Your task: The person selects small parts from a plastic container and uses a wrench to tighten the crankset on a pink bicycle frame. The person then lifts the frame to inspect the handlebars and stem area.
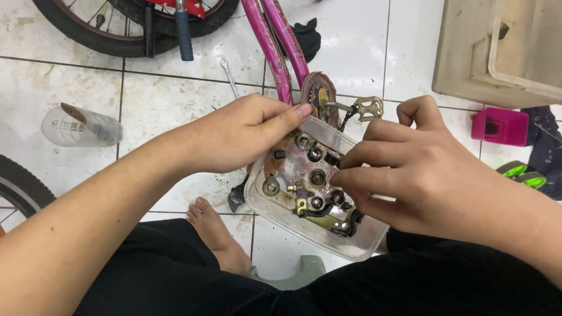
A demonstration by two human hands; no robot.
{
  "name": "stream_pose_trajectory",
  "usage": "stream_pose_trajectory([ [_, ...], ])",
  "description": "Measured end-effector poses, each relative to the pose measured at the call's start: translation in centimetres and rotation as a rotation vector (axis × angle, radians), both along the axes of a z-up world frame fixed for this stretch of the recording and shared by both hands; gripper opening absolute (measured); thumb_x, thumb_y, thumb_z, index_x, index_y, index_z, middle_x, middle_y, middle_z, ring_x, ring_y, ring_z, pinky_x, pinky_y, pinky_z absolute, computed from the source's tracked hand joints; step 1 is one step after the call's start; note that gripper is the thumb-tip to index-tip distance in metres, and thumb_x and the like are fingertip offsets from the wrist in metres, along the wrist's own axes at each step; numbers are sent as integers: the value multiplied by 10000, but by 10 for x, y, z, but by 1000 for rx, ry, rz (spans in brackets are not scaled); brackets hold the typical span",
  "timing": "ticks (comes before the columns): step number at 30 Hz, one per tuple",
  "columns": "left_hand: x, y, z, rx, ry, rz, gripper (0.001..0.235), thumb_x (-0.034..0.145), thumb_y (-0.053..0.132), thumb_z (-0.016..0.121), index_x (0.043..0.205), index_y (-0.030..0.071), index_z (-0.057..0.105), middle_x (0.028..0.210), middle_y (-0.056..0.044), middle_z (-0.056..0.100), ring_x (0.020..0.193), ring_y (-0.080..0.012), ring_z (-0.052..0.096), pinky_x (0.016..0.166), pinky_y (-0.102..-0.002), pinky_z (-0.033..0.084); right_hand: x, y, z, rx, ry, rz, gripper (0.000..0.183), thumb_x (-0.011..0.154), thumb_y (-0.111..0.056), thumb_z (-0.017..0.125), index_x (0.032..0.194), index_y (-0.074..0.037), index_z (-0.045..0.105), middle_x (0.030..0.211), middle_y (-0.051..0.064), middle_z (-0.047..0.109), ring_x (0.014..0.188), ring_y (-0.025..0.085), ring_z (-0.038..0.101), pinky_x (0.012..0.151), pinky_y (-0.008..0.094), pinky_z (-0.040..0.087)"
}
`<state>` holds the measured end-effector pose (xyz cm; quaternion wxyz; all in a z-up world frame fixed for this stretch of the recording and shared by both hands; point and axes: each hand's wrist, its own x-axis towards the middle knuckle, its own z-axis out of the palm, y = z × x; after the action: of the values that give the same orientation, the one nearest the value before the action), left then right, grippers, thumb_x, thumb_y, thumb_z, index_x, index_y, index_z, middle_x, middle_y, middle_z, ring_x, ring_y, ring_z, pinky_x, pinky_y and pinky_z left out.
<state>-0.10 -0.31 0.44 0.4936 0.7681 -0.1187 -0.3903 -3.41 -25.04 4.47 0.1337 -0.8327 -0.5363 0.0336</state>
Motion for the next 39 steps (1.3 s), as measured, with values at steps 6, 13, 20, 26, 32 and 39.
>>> stream_pose_trajectory([
  [6, -1, 2, -5, -32, -11, 8, 533, 1106, 424, 413, 651, 147, 394, 544, 31, 350, 470, -117, 374, 500, -299, 386, -6, -1, -6, -84, -35, 26, 151, 869, -237, 768, 985, -170, 699, 947, -24, 703, 777, 232, 575, 802, 546, 319],
  [13, 0, 2, 0, 21, -7, -4, 542, 1103, 436, 407, 656, 134, 443, 511, 11, 379, 456, -130, 421, 523, -306, 429, -5, 4, -1, -103, -61, 33, 268, 884, -179, 723, 1149, -141, 705, 933, -38, 677, 799, 230, 553, 787, 501, 308],
  [20, -1, 1, 12, 86, 15, 1, 482, 1072, 447, 385, 839, 115, 647, 566, 1, 456, 492, -140, 498, 516, -298, 452, -5, 2, -4, -101, -50, 47, 210, 860, -205, 765, 1061, -170, 717, 967, -14, 689, 831, 242, 581, 819, 539, 310],
  [26, -1, 4, 9, 85, 7, 12, 509, 1091, 457, 392, 736, 118, 528, 568, 2, 429, 488, -143, 486, 513, -304, 443, -4, 2, -1, -100, -78, 34, 196, 876, -185, 747, 1063, -150, 698, 934, -14, 671, 840, 245, 583, 824, 530, 317],
  [32, -2, 5, 2, 51, 3, 7, 519, 1101, 438, 408, 696, 121, 471, 558, 5, 400, 485, -143, 472, 505, -305, 441, -7, 0, -1, -129, -86, 43, 206, 874, -179, 747, 1077, -159, 721, 898, -19, 655, 797, 246, 555, 821, 534, 321],
  [39, -1, 4, 1, 66, -6, 9, 536, 1097, 450, 411, 673, 124, 458, 517, -9, 426, 459, -151, 478, 493, -315, 438, -10, -1, 0, -119, -33, 38, 198, 870, -174, 740, 1063, -149, 704, 936, -9, 677, 829, 242, 568, 820, 533, 313],
])
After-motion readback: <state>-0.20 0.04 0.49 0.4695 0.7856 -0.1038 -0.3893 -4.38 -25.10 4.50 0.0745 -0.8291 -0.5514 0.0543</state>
